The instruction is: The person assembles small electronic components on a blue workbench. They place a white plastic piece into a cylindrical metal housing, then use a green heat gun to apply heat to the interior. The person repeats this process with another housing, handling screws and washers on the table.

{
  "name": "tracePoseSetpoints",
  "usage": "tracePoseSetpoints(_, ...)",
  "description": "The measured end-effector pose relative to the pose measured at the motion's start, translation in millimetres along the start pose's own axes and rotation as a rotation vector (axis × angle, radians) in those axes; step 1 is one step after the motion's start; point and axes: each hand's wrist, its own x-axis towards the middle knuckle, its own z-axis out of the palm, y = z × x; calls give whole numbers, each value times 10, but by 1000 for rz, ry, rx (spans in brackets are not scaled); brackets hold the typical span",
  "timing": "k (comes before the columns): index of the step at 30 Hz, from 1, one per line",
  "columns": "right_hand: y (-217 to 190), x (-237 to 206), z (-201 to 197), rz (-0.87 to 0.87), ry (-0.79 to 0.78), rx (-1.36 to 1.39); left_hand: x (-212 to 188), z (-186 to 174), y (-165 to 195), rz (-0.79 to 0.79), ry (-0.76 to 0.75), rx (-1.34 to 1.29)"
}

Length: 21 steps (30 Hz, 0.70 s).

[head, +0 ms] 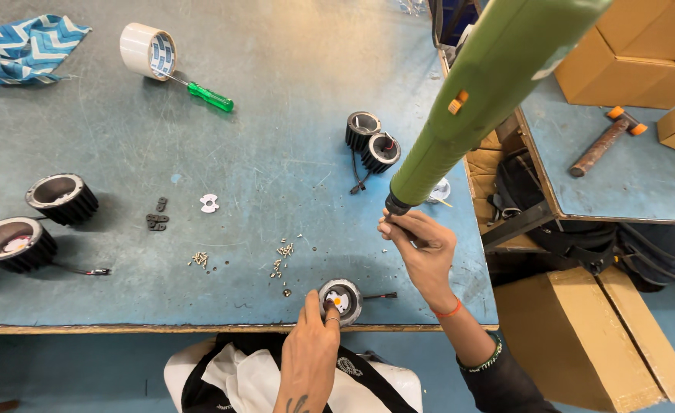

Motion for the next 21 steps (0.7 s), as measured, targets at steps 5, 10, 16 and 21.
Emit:
tracePoseSetpoints(5,7,84,86,-95,-9,5,13,0,4,0,-5,2)
tracePoseSetpoints(10,-67,178,14,-161,-112,69,0,11,8,22,36,-8)
tracePoseSetpoints(16,-450,580,-145,-265,-191,315,8,59,-15,55,84,-5)
tracePoseSetpoints(21,-927,813,-139,-235,-307,508,37,2,-15,93,152,-6)
